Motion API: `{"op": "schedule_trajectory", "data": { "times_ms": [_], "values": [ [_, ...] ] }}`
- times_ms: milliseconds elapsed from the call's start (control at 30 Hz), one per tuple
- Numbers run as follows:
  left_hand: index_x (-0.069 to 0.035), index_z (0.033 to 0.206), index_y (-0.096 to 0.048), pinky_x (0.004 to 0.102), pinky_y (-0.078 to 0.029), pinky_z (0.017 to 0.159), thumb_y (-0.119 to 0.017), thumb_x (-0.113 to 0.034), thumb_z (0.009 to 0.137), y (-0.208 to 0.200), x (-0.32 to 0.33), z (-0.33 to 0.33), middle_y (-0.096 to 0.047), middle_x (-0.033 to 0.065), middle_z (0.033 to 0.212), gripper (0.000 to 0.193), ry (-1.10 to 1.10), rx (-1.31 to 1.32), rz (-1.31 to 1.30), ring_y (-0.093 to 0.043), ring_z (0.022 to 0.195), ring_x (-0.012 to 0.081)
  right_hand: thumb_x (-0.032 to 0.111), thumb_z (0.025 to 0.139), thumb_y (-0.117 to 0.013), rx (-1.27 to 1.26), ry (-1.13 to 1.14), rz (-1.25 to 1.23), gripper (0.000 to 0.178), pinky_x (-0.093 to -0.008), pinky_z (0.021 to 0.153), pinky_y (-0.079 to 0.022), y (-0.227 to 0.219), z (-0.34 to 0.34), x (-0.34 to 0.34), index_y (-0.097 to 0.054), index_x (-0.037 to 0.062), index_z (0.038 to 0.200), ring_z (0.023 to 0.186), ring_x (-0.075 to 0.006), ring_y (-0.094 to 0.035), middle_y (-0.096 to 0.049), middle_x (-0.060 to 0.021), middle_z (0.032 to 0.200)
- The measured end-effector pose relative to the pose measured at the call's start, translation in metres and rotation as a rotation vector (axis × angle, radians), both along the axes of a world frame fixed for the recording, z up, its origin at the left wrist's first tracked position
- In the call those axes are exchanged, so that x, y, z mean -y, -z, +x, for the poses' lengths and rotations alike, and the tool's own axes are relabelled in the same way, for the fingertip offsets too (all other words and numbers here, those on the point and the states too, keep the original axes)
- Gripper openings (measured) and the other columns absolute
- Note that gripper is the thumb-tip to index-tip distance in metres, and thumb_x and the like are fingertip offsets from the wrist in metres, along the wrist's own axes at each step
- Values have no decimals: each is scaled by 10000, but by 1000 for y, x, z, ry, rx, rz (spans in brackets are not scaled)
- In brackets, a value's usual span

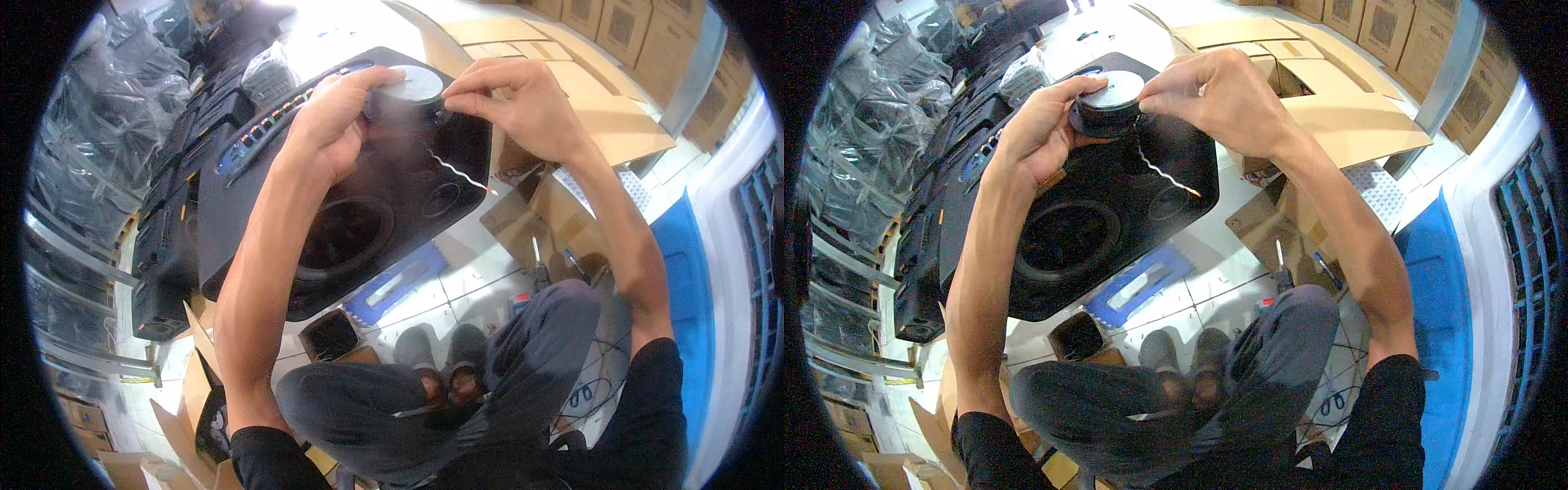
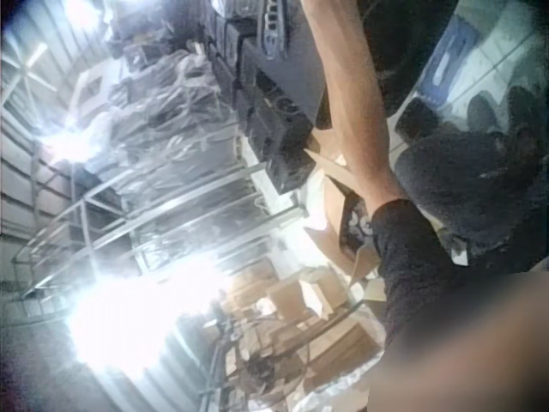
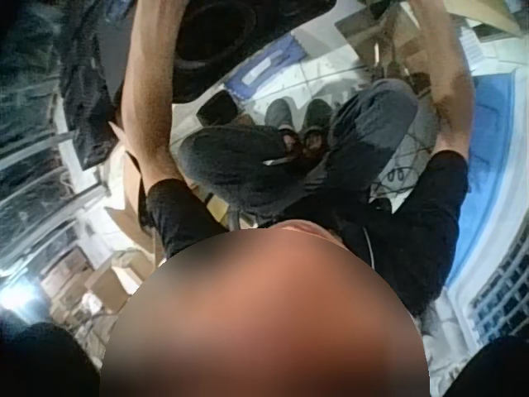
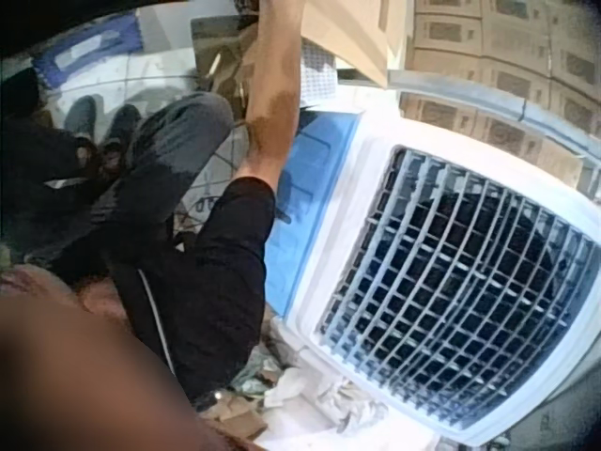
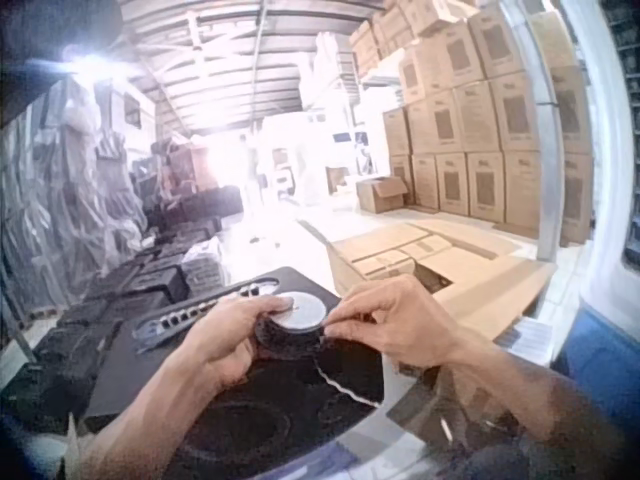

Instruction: The person writes on a label sheet, applies a label to a speaker, and installs a circular component into the speaker using a power drill. The person also moves several speakers around the workspace.

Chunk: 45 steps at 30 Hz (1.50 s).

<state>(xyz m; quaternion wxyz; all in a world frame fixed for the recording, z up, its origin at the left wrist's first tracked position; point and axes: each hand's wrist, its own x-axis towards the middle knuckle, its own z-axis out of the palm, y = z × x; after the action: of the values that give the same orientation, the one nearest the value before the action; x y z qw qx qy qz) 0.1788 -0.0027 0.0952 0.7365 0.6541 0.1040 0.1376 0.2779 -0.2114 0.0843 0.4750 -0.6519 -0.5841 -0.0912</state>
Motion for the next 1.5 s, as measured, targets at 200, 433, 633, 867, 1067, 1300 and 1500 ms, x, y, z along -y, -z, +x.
{"op": "schedule_trajectory", "data": {
  "times_ms": [200, 433, 633, 867, 1067, 1300, 1500],
  "values": [
    [28, 1052, -643, 379, -579, 698, -660, -135, 885, 1, 4, -3, -664, 111, 976, 235, 4, 56, -6, -657, 821, 205, 108, 856, -749, -150, 38, -60, 143, -249, 773, -488, 6, 6, -5, -755, 0, 949, 832, -101, -629, -726, -45, 875],
    [35, 1060, -646, 346, -557, 739, -663, -120, 885, 2, 4, -4, -665, 117, 980, 233, 22, 86, -45, -652, 854, 204, 187, 845, -744, -183, 61, -60, 208, -260, 690, -515, 9, 3, -6, -773, 6, 944, 717, -86, -638, -744, -73, 808],
    [42, 1070, -645, 366, -572, 746, -675, -117, 884, 1, 5, -7, -667, 130, 990, 246, 19, 108, -55, -653, 855, 210, 182, 874, -706, -140, 78, -75, 223, -269, 705, -516, 7, -1, -4, -757, -18, 959, 734, -101, -639, -743, -91, 837],
    [68, 1065, -636, 408, -589, 740, -675, -93, 887, 4, 4, -8, -666, 144, 1003, 244, 15, 188, -135, -658, 873, 229, 152, 857, -703, 27, 154, 6, 189, -284, 695, -517, 7, -11, -5, -753, -1, 955, 729, -142, -652, -717, -104, 818],
    [74, 1053, -632, 354, -567, 759, -702, -77, 871, 11, -3, -1, -660, 146, 1008, 247, -4, 259, -155, -646, 866, 214, 36, 842, -714, 173, 239, 116, 116, -265, 733, -511, 17, -17, -8, -742, -32, 932, 823, -148, -656, -715, -96, 904],
    [77, 1028, -642, 319, -540, 752, -712, -92, 875, 14, -5, 4, -661, 143, 967, 238, -30, 254, -155, -627, 834, 187, 50, 752, -745, 604, 265, 292, 100, -323, 668, -534, 21, -6, -15, -722, 39, 849, 745, -229, -653, -675, -74, 812],
    [88, 1024, -639, 328, -550, 673, -697, -99, 885, 14, -8, 6, -667, 146, 969, 240, -21, 202, -117, -635, 797, 181, 50, 699, -737, 922, 266, 260, 165, -323, 690, -531, 19, -3, -15, -671, 27, 849, 771, -230, -621, -630, -59, 828]
  ]
}}
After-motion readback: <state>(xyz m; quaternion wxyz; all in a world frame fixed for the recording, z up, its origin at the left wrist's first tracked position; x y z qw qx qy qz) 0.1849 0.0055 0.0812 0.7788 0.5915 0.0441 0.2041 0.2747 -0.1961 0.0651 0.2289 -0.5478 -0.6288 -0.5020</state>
